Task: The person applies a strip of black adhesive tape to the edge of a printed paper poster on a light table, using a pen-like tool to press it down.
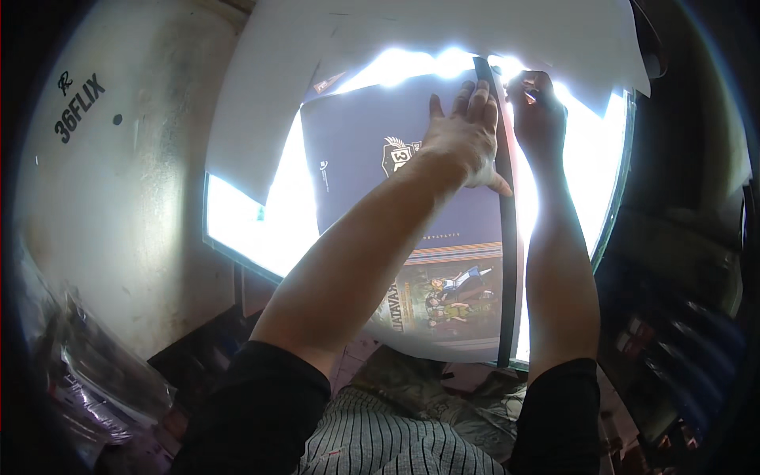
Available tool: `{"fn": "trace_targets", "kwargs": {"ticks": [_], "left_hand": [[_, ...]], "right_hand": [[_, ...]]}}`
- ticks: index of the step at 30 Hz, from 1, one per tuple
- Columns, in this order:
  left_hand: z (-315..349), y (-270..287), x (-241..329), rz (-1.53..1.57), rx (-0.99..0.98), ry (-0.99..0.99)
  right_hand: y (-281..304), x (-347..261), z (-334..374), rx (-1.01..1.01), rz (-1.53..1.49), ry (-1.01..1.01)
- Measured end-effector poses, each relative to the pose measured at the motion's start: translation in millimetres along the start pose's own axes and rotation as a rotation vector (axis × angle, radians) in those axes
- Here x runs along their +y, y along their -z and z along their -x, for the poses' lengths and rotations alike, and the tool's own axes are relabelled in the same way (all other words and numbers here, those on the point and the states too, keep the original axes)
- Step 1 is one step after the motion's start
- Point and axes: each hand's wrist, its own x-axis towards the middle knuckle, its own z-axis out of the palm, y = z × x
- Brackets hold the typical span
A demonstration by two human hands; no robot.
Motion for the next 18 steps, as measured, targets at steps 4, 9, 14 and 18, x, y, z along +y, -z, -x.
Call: {"fn": "trace_targets", "kwargs": {"ticks": [4, 9, 14, 18], "left_hand": [[-0.6, 3.1, 2.8, 0.028, 0.021, -0.015], [-1.8, -0.6, 1.8, 0.044, 0.003, 0.000], [-11.3, -14.7, -3.0, -0.022, 0.046, 0.040], [-8.7, 5.4, 7.2, 0.003, -0.031, 0.041]], "right_hand": [[23.8, -5.4, 11.4, -0.011, 0.055, 0.055], [85.6, -25.0, 113.2, -0.113, 0.243, 0.055], [180.8, -84.7, 261.0, -0.291, 0.413, -0.122], [244.8, -132.4, 343.7, -0.345, 0.505, -0.378]]}}
